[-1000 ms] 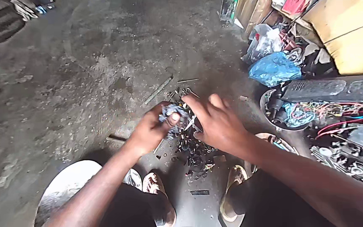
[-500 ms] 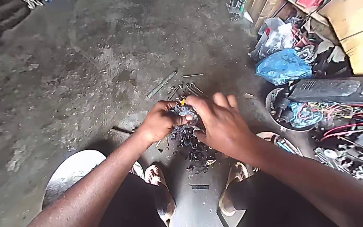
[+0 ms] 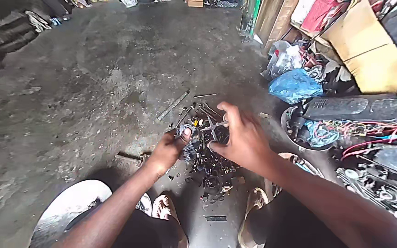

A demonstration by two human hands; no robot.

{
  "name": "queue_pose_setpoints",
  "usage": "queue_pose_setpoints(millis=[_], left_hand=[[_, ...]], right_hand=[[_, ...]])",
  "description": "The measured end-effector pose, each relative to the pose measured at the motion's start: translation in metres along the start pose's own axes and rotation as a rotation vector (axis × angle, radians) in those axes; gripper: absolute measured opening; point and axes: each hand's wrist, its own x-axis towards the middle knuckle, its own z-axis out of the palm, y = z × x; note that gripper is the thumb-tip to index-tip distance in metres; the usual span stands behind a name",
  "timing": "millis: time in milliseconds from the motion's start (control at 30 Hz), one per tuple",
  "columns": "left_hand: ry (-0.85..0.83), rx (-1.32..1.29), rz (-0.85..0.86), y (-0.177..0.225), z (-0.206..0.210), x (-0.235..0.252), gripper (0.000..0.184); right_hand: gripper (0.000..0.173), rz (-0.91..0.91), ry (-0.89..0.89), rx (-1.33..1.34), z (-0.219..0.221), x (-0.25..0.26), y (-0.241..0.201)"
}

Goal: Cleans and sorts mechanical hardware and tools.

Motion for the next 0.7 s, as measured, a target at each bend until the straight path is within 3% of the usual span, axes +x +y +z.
queue_pose_setpoints(millis=[133, 300, 467, 533, 633, 700], left_hand=[[-0.119, -0.18, 0.095, 0.001, 0.035, -0.007, 0.03], [0.028, -0.316, 0.023, 0.004, 0.05, 0.0, 0.013], [0.038, -0.272, 0.092, 0.008, 0.045, 0.002, 0.01], [0.055, -0.21, 0.102, 0.009, 0.038, 0.002, 0.01], [0.116, -0.163, 0.041, 0.007, 0.018, 0.007, 0.012], [0.066, -0.178, 0.053, 0.011, 0.002, 0.005, 0.009]], right_hand=[[0.095, 0.029, 0.059, -0.036, 0.005, 0.004, -0.012], [0.075, -0.095, 0.143, -0.106, 0.023, -0.005, -0.021], [0.081, -0.061, -0.128, 0.165, 0.004, -0.008, -0.014], [0.063, -0.124, -0.149, 0.241, 0.002, -0.011, -0.008], [0.033, -0.174, 0.041, 0.275, -0.005, -0.019, -0.001], [0.026, -0.184, 0.122, 0.326, -0.011, -0.014, 0.003]])
